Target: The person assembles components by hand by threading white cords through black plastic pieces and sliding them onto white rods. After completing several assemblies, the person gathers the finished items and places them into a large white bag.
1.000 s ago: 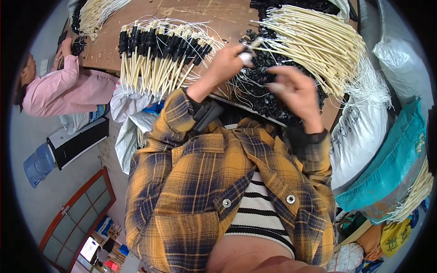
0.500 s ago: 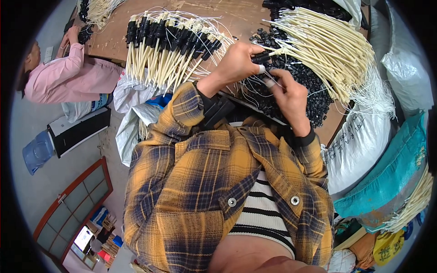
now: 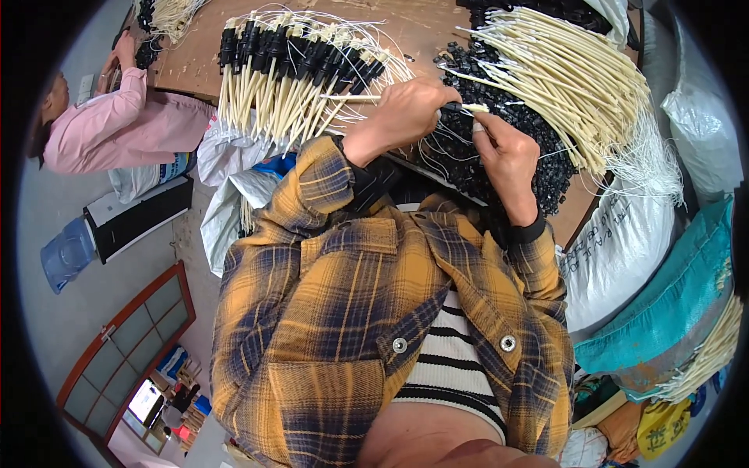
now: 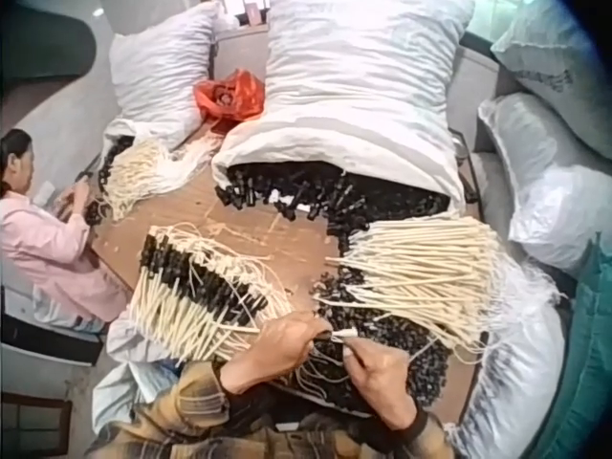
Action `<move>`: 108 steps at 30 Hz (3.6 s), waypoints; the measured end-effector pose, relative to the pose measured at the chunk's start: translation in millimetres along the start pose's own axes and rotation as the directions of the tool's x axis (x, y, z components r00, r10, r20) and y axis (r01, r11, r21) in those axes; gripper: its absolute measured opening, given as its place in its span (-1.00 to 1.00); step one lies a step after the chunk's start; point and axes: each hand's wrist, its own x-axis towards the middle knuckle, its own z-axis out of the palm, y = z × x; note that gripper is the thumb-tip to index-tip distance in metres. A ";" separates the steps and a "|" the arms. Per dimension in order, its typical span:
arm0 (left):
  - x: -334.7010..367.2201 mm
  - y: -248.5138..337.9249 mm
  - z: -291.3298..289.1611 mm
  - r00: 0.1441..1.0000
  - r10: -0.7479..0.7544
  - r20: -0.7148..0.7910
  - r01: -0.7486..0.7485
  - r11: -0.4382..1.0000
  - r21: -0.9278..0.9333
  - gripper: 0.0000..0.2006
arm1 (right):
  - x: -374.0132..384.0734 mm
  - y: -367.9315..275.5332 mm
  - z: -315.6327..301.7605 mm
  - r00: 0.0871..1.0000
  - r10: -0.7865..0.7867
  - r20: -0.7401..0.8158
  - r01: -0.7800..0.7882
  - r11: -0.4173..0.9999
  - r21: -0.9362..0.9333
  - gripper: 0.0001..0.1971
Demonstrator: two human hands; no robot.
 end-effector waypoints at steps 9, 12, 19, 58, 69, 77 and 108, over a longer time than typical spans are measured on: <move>4.0 10.3 1.3 0.990 0.103 0.094 -0.087 0.983 -0.160 -0.71 | -2.8 -2.2 6.3 0.994 -0.024 0.103 0.005 0.982 0.187 -0.84; 3.8 5.6 -1.8 0.984 0.092 0.151 -0.041 0.950 -0.309 -0.73 | -2.8 -1.6 5.0 0.987 -0.084 0.137 0.068 0.991 0.119 -0.84; 6.0 6.3 -5.3 0.881 0.267 -0.390 -0.389 0.878 -0.279 -0.85 | -0.2 -10.3 2.9 0.998 -0.051 0.047 0.041 0.978 0.204 -0.82; 58.2 -70.6 16.5 0.976 -0.054 -0.209 0.069 0.996 0.064 -0.80 | -4.0 15.1 5.8 0.798 0.551 0.245 -0.601 0.688 0.407 -0.83; 21.5 23.4 13.0 0.968 -0.246 -0.046 0.079 0.475 -0.877 -0.84 | 2.6 21.9 21.1 0.835 0.516 0.191 -0.537 0.685 0.492 -0.82; 22.1 34.5 35.2 0.895 -0.252 -0.368 -0.073 0.730 -0.679 -0.78 | -4.1 16.8 17.2 0.859 0.418 0.295 -0.470 0.418 0.777 -0.88; 53.5 -50.0 19.5 0.930 -0.125 -0.344 0.123 0.992 -0.030 -0.74 | -8.6 23.7 15.2 0.801 0.532 0.275 -0.564 0.515 0.646 -0.89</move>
